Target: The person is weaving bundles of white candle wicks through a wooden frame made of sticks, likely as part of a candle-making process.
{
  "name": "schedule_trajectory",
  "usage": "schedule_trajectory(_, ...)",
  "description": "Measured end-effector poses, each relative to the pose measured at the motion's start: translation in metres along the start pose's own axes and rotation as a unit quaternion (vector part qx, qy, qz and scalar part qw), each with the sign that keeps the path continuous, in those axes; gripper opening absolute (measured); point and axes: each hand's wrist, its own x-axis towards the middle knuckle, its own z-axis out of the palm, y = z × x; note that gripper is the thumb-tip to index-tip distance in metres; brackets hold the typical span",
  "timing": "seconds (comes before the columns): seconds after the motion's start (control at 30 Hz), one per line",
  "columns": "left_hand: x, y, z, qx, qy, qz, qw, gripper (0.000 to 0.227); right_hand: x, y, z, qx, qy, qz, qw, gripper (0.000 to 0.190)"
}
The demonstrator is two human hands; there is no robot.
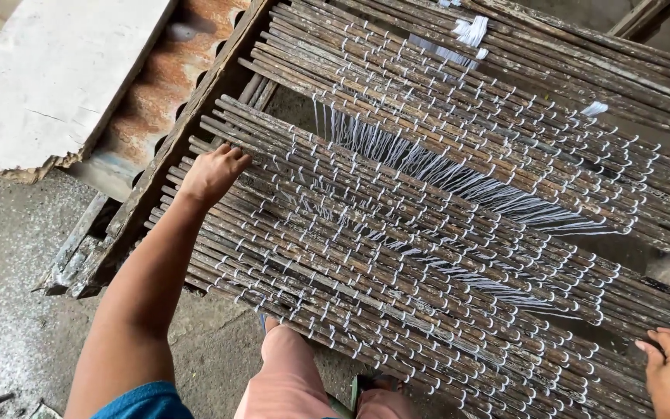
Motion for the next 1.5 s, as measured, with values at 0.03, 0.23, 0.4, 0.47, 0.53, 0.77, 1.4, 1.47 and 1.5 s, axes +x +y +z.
schedule_trajectory(0.03,-0.004,0.0,0.0,0.012,-0.034,-0.011,0.999,0.031,0.0,0.0,0.0,0.02,0.016,-0.014,1.0,0.015)
schedule_trajectory(0.23,-0.025,0.006,-0.003,0.043,0.012,0.005,0.999,0.037,-0.002,0.007,0.004,0.011,0.008,-0.01,1.0,0.016)
schedule_trajectory(0.4,-0.012,0.006,-0.005,0.012,-0.008,-0.013,1.0,0.033,0.0,0.004,0.0,0.013,-0.006,-0.012,1.0,0.016)
schedule_trajectory(0.47,-0.004,0.007,-0.006,0.013,-0.006,-0.013,1.0,0.029,0.001,0.004,-0.001,0.001,-0.015,-0.007,1.0,0.017)
schedule_trajectory(0.53,0.005,0.011,-0.011,0.012,0.037,0.002,0.999,0.028,0.0,0.006,0.002,-0.031,-0.022,0.008,0.999,0.019)
schedule_trajectory(0.77,0.003,0.008,-0.008,0.002,0.048,0.009,0.999,0.026,0.003,-0.007,-0.014,-0.11,-0.081,0.054,0.989,0.017)
schedule_trajectory(1.4,-0.003,-0.008,-0.034,-0.238,0.002,-0.051,0.97,0.048,0.002,-0.002,0.002,-0.077,-0.012,0.026,0.997,0.019)
schedule_trajectory(1.47,-0.003,-0.026,-0.003,-0.143,0.099,0.139,0.975,0.044,-0.002,0.0,0.0,-0.093,0.011,0.015,0.996,0.018)
schedule_trajectory(1.5,-0.004,-0.025,-0.005,-0.139,0.081,0.118,0.98,0.043,-0.003,0.0,-0.002,-0.08,0.014,0.013,0.997,0.018)
